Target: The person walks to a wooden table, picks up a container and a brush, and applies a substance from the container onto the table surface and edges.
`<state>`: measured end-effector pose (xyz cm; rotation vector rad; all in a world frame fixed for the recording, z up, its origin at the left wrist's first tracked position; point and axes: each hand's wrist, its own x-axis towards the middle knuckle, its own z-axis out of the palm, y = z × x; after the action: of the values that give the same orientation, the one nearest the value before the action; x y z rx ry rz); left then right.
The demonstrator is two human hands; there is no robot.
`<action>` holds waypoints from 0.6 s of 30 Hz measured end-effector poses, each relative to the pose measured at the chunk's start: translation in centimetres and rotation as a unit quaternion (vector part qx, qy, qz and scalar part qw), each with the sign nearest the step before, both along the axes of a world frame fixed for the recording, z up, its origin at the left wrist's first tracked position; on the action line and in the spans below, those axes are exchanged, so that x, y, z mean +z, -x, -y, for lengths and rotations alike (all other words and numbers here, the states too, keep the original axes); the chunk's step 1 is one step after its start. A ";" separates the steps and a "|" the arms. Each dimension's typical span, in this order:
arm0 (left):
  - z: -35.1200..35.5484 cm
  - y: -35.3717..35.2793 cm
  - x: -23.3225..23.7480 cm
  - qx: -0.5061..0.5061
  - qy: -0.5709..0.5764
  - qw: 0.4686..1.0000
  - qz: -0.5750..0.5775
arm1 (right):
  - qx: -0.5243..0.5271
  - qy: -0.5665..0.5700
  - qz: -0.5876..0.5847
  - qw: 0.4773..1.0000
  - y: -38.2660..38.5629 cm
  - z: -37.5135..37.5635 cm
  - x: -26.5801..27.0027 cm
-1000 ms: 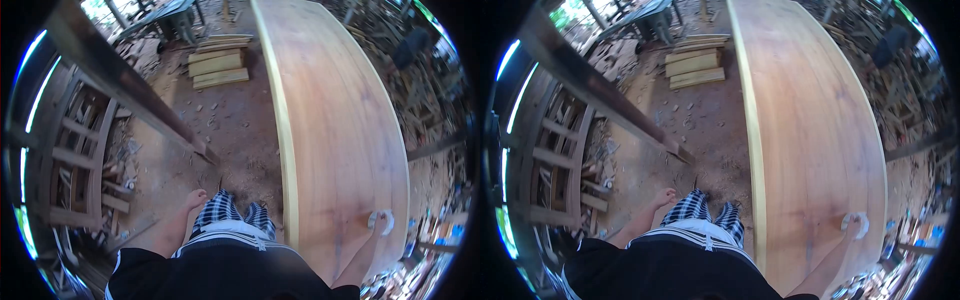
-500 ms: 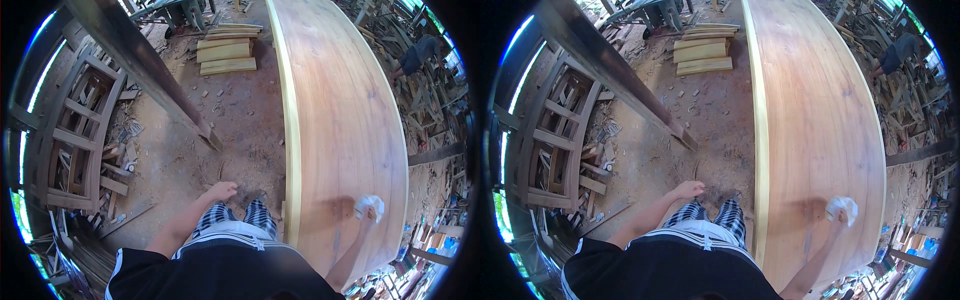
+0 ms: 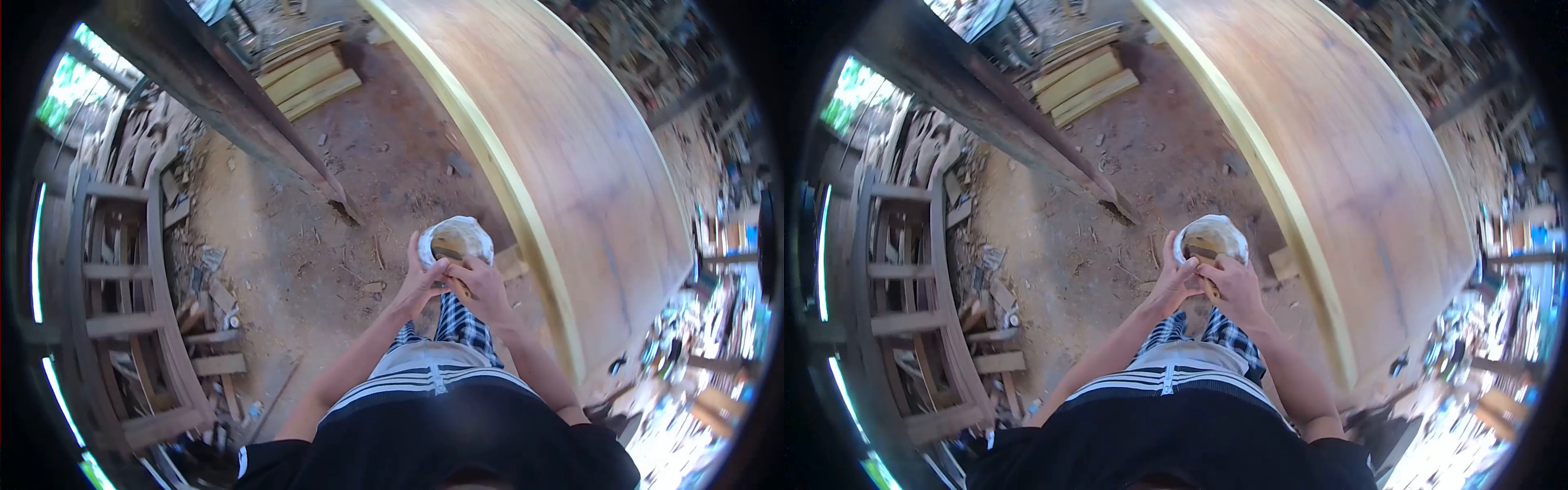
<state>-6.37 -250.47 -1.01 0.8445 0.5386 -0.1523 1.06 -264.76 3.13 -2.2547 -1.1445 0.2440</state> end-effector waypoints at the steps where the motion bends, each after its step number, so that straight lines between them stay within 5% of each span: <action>1: -0.2 1.8 0.2 0.017 0.009 1.000 -0.004 | 0.010 0.002 -0.022 1.000 1.9 -0.1 -0.5; 6: -0.1 8.0 -1.9 0.061 0.048 0.996 0.046 | -0.068 -0.004 -0.020 0.997 10.6 -0.3 0.6; 12: 1.1 8.8 -4.1 -0.116 0.147 0.980 0.060 | -0.225 0.016 -0.012 0.974 16.9 2.1 0.7; 18: 5.5 10.1 -3.1 -0.277 -0.098 0.952 0.090 | -0.344 0.012 0.008 0.939 22.8 5.0 -0.6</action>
<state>-16.45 -255.99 -4.13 1.1778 0.1335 -0.5377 -21.76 -269.73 2.52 -2.5229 -0.3018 -0.0468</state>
